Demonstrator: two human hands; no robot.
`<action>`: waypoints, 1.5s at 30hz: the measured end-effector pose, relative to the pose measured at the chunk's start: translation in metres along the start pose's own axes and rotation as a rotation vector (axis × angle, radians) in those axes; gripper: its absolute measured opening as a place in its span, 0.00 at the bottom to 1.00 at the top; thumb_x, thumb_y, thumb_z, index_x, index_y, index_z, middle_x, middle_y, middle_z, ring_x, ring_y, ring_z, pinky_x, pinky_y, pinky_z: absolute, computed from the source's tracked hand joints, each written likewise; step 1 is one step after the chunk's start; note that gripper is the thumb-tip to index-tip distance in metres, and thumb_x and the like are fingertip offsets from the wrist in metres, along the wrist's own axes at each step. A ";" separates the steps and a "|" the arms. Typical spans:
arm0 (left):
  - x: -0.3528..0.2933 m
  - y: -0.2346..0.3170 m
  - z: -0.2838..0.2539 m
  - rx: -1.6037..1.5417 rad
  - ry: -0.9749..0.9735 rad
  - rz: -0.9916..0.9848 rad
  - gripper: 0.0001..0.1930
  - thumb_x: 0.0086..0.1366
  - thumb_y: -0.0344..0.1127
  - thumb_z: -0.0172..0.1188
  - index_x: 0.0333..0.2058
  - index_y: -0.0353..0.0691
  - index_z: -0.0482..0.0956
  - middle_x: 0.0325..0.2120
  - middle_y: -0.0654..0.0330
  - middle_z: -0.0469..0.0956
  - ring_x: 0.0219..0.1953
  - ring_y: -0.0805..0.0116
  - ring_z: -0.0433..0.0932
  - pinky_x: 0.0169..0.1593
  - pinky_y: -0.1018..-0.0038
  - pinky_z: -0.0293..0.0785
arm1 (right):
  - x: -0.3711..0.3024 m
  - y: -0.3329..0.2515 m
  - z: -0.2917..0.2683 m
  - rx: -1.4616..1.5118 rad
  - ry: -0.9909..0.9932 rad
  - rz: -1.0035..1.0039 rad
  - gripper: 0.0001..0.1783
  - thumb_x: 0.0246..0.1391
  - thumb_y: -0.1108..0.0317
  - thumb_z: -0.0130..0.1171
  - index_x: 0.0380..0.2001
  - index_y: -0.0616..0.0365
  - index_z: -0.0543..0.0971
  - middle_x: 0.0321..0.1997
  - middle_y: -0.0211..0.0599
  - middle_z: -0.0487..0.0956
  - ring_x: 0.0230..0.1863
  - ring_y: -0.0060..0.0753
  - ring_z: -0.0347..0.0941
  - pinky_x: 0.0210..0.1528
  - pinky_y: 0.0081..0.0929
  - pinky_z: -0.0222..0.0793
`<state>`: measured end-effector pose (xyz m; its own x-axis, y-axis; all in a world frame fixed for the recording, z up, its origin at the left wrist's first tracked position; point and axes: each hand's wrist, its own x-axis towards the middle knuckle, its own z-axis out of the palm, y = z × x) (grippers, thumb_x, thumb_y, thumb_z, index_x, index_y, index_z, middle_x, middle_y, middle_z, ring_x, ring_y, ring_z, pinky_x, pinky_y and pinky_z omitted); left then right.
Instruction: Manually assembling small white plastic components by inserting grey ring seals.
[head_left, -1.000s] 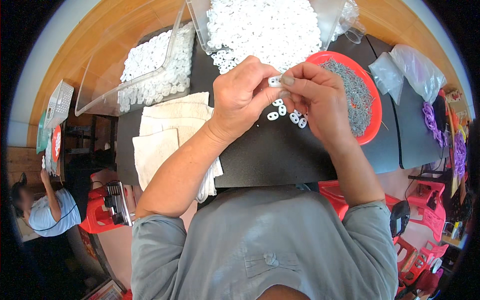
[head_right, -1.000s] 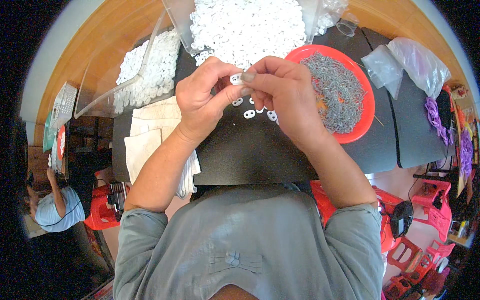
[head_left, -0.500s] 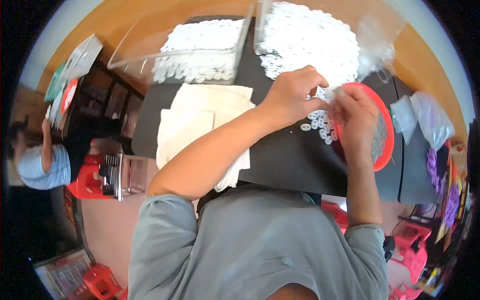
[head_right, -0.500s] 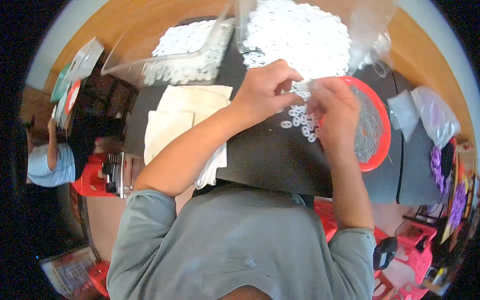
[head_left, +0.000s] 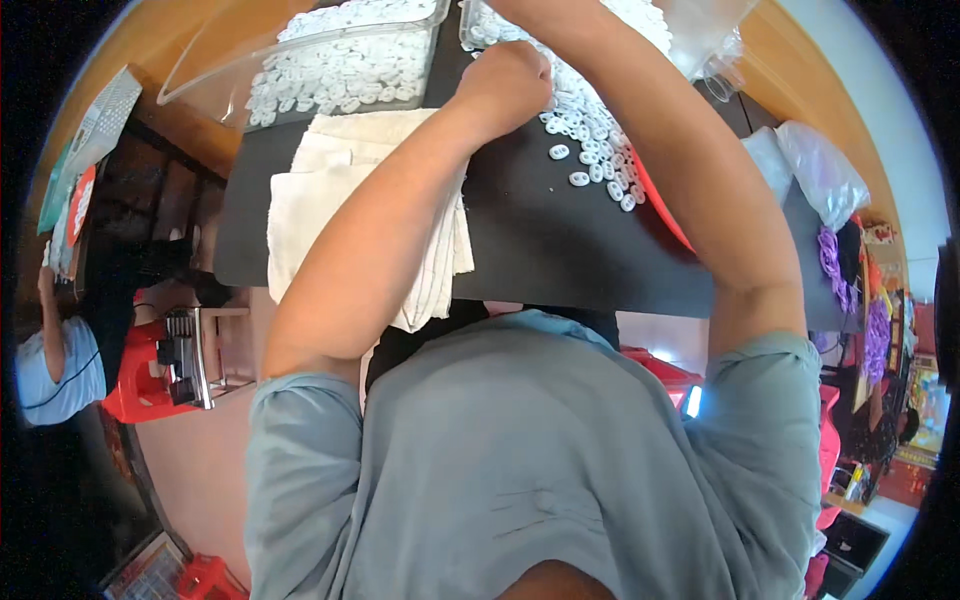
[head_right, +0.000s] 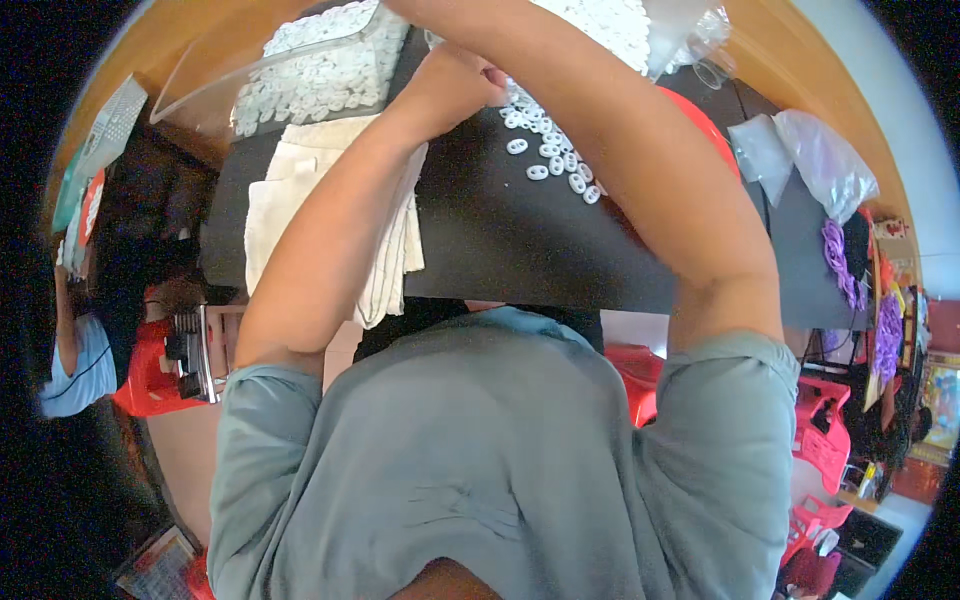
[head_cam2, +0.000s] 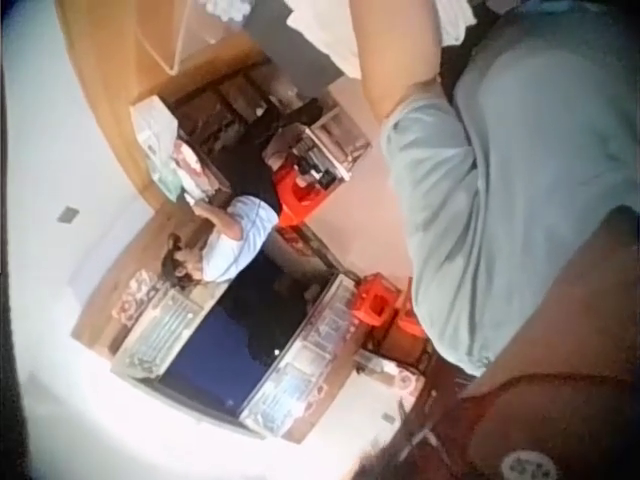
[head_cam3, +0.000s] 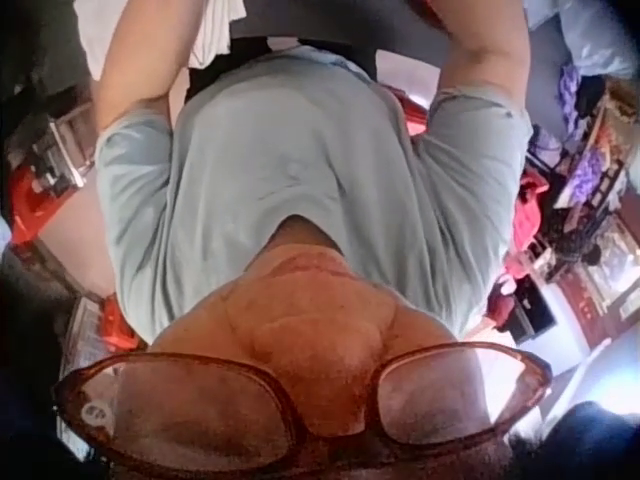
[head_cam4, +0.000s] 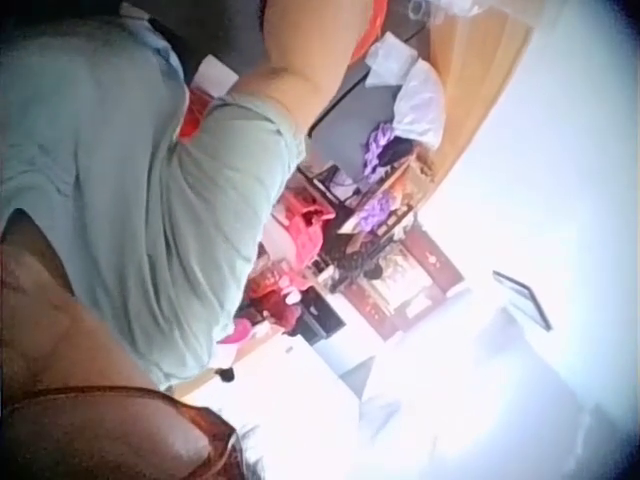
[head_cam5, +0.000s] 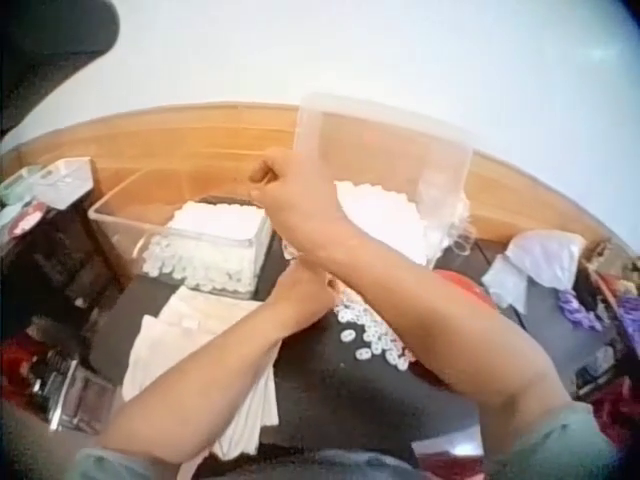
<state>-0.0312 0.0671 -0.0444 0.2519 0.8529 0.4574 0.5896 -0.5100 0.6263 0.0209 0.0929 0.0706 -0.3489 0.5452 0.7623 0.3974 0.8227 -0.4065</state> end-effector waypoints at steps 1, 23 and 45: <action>-0.001 -0.002 -0.001 -0.009 0.001 0.001 0.07 0.50 0.33 0.57 0.23 0.39 0.82 0.26 0.49 0.80 0.34 0.49 0.80 0.40 0.60 0.75 | -0.004 0.008 -0.005 0.013 -0.001 -0.025 0.09 0.42 0.69 0.61 0.27 0.64 0.80 0.25 0.47 0.79 0.29 0.38 0.75 0.33 0.32 0.70; -0.016 0.014 0.003 0.000 -0.251 -0.063 0.07 0.50 0.29 0.63 0.28 0.34 0.78 0.21 0.55 0.77 0.26 0.64 0.76 0.34 0.70 0.71 | -0.204 0.052 -0.170 -0.589 -0.261 0.373 0.05 0.48 0.72 0.62 0.31 0.58 0.79 0.28 0.35 0.80 0.26 0.33 0.75 0.30 0.30 0.68; -0.020 0.021 0.010 0.295 -0.265 0.135 0.06 0.53 0.32 0.63 0.27 0.37 0.79 0.28 0.55 0.77 0.33 0.54 0.77 0.39 0.64 0.72 | -0.188 0.042 -0.153 -0.077 -0.137 0.706 0.10 0.50 0.79 0.57 0.36 0.61 0.82 0.27 0.24 0.77 0.29 0.12 0.69 0.31 0.15 0.63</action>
<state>-0.0155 0.0406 -0.0464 0.5082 0.7995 0.3203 0.7227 -0.5981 0.3464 0.2334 -0.0004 -0.0126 -0.0882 0.9620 0.2584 0.6244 0.2555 -0.7381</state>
